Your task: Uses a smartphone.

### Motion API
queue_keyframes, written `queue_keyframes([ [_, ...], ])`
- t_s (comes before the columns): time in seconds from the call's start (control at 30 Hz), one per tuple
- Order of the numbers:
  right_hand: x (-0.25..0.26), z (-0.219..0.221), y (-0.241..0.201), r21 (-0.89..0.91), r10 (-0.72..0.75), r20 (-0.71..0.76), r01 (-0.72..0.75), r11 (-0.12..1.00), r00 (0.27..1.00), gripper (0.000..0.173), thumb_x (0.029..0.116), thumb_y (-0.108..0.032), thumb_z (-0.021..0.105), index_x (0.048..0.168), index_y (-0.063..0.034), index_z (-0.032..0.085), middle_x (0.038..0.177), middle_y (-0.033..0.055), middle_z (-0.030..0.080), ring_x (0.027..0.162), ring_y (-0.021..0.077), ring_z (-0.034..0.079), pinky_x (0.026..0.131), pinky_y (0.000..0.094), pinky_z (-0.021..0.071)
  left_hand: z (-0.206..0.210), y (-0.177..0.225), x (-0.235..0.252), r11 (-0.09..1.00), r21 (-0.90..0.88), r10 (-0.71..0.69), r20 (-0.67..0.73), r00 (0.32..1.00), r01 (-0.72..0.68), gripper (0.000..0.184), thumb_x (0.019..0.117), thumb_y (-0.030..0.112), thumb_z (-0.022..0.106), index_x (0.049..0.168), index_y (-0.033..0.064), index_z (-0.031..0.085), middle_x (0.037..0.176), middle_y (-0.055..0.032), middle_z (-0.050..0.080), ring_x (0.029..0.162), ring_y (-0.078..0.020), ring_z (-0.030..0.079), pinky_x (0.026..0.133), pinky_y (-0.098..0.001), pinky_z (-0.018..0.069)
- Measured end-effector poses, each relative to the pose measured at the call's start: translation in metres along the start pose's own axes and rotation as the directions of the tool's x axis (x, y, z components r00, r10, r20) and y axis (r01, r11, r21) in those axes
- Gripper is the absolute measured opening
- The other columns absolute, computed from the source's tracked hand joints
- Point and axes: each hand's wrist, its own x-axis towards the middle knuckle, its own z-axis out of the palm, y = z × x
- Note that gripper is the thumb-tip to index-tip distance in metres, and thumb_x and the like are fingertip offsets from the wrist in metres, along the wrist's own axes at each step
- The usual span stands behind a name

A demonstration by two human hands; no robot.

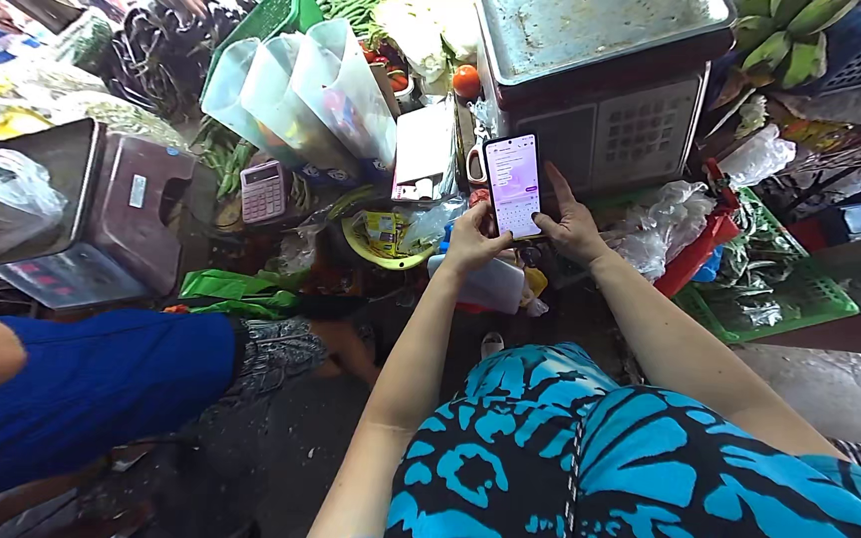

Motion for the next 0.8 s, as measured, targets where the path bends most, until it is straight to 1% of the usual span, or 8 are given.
queue_keyframes([
  [0.1,-0.0002,0.0001,0.0011,0.001,-0.013,-0.004,0.013,1.0,1.0,0.086,0.0932,-0.021,0.065,0.165,-0.0231,0.019,0.103,0.0108,0.074,0.091,0.0195,0.073,0.084,0.0441,0.0584,-0.0005,0.0016,-0.0003,1.0,0.012,-0.002,0.003,1.0,0.002,0.041,0.0804,0.014,0.078,0.116,0.0003,0.065,0.078,-0.002,0.064,0.064,-0.007,0.058,0.064,-0.0269,0.0522],
  [0.17,-0.0002,0.0005,0.0012,0.002,-0.025,-0.005,0.025,1.0,1.0,0.091,0.0892,-0.021,0.069,0.165,-0.0217,0.018,0.108,0.0112,0.074,0.095,0.0197,0.073,0.086,0.0448,0.0583,-0.0004,0.0016,-0.0004,1.0,0.012,0.0,-0.003,1.0,0.0,0.039,0.081,0.014,0.077,0.116,0.0005,0.065,0.077,-0.0014,0.064,0.064,-0.0064,0.058,0.063,-0.0261,0.0518],
  [0.27,-0.0003,0.0002,0.0004,-0.018,-0.032,0.005,0.032,0.999,0.999,0.096,0.0859,-0.023,0.072,0.165,-0.021,0.017,0.113,0.0092,0.074,0.099,0.0179,0.073,0.089,0.0448,0.0584,-0.0001,0.0003,-0.0004,1.0,0.005,-0.001,-0.005,1.0,0.001,0.039,0.0817,0.014,0.077,0.116,0.0007,0.065,0.077,-0.0015,0.064,0.063,-0.007,0.058,0.063,-0.0266,0.0522],
  [0.37,-0.0005,0.0003,0.0007,-0.038,-0.033,-0.003,0.033,0.999,0.999,0.097,0.085,-0.028,0.073,0.165,-0.0216,0.018,0.11,0.0096,0.074,0.097,0.0195,0.073,0.087,0.0471,0.0587,0.0,0.0008,-0.0005,1.0,-0.007,-0.003,-0.003,1.0,0.003,0.041,0.0821,0.013,0.077,0.12,0.0002,0.064,0.078,-0.0026,0.066,0.064,-0.0089,0.06,0.063,-0.029,0.0541],
  [0.47,-0.0005,0.0009,-0.0001,-0.046,-0.018,-0.004,0.018,0.999,1.0,0.099,0.0853,-0.033,0.076,0.165,-0.0229,0.018,0.111,0.0091,0.074,0.099,0.0193,0.073,0.089,0.0473,0.0581,0.0001,0.0011,-0.0004,1.0,-0.008,-0.008,-0.001,1.0,0.008,0.042,0.0824,0.013,0.077,0.12,0.0008,0.065,0.078,-0.0028,0.066,0.064,-0.0089,0.061,0.064,-0.0298,0.0547],
  [0.63,-0.0001,0.0052,-0.0033,-0.084,0.032,-0.058,-0.037,0.996,0.998,0.101,0.0846,-0.043,0.08,0.164,-0.0261,0.021,0.106,0.0093,0.075,0.094,0.0226,0.074,0.086,0.0501,0.0583,0.0007,0.0017,-0.0006,1.0,-0.016,-0.018,-0.006,1.0,0.018,0.041,0.0822,0.013,0.076,0.12,0.0016,0.065,0.078,-0.002,0.066,0.064,-0.0082,0.06,0.063,-0.0287,0.0539],
  [0.73,0.001,0.0077,-0.0025,-0.084,0.055,-0.074,-0.061,0.995,0.996,0.1,0.0852,-0.043,0.08,0.164,-0.029,0.021,0.103,0.0095,0.075,0.092,0.024,0.074,0.085,0.0521,0.0582,0.0005,0.0023,-0.0007,1.0,-0.007,-0.014,-0.007,1.0,0.014,0.041,0.0821,0.014,0.076,0.12,0.0016,0.065,0.079,-0.002,0.066,0.064,-0.0079,0.06,0.064,-0.0287,0.0538],
  [0.8,0.0009,0.0064,-0.0017,-0.063,0.033,-0.059,-0.037,0.997,0.998,0.101,0.0847,-0.042,0.08,0.164,-0.0276,0.02,0.104,0.008,0.076,0.093,0.0206,0.074,0.085,0.0489,0.0591,0.0003,0.0024,-0.0009,1.0,-0.007,-0.011,-0.008,1.0,0.011,0.041,0.082,0.014,0.076,0.12,0.0019,0.065,0.08,-0.0018,0.066,0.065,-0.0075,0.061,0.064,-0.0282,0.0542],
])
